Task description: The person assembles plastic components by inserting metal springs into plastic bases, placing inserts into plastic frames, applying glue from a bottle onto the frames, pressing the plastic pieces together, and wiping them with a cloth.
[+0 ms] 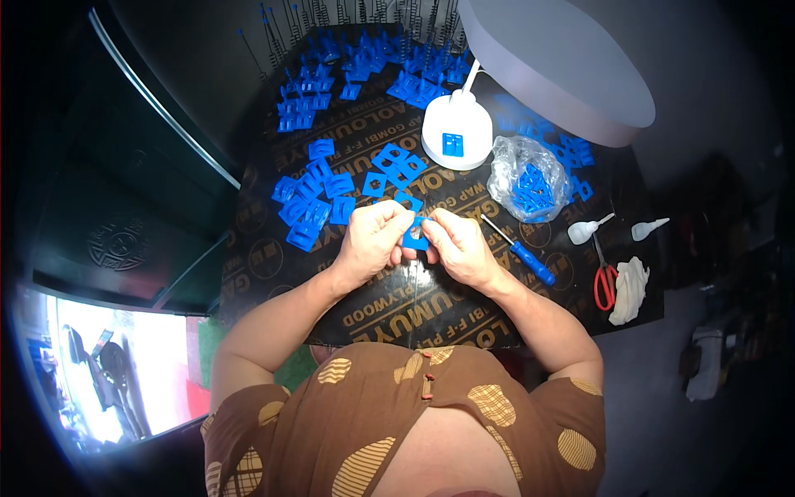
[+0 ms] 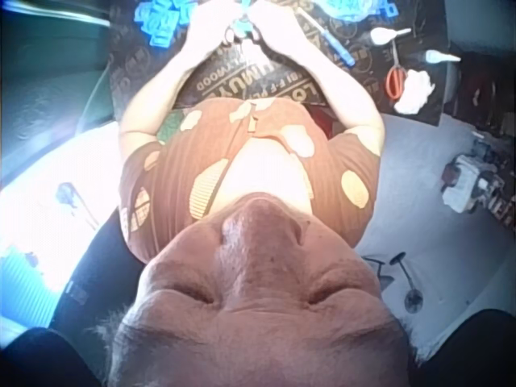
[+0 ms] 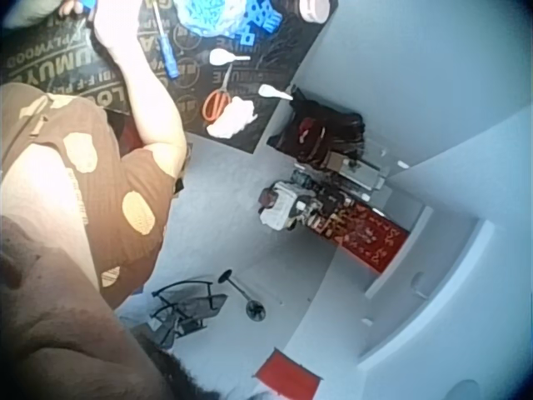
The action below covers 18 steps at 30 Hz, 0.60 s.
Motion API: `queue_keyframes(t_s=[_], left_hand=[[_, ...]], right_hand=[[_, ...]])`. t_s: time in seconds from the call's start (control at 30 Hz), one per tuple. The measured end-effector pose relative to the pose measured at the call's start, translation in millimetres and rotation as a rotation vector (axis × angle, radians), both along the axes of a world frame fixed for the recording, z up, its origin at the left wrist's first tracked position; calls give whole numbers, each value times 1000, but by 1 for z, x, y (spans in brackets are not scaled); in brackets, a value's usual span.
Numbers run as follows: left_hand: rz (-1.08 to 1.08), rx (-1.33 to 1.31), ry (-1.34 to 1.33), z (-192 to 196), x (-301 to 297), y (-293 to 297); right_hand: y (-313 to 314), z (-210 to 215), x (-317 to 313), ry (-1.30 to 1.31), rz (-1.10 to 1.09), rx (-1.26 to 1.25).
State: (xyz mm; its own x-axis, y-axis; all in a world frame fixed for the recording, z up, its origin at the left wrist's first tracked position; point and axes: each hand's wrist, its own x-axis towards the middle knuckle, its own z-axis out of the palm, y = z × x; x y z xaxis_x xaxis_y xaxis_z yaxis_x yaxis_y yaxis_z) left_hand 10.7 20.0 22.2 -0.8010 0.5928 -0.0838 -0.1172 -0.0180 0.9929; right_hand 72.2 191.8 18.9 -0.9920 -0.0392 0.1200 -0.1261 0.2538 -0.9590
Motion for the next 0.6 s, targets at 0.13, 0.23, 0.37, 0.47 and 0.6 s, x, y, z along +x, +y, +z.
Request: queue_keyframes(t_s=[0.13,0.23,0.37,0.47,0.6], left_hand=[[-17,82,-64,-2,-1,0],[-43,87,-44,-2,0,2],[-59,91,-27,-2,0,1],[-30,119,4,-4,-3,1],[-45,130,-7,-4,-3,1]], right_hand=[[0,-4,-2,-26,-24,-78],[4,-1,-4,-27,-64,-90],[3,3,-2,-112,-74,-157],[-2,5,-1,-85,-36,-87],[-2,-2,-1,-10,-37,-95]])
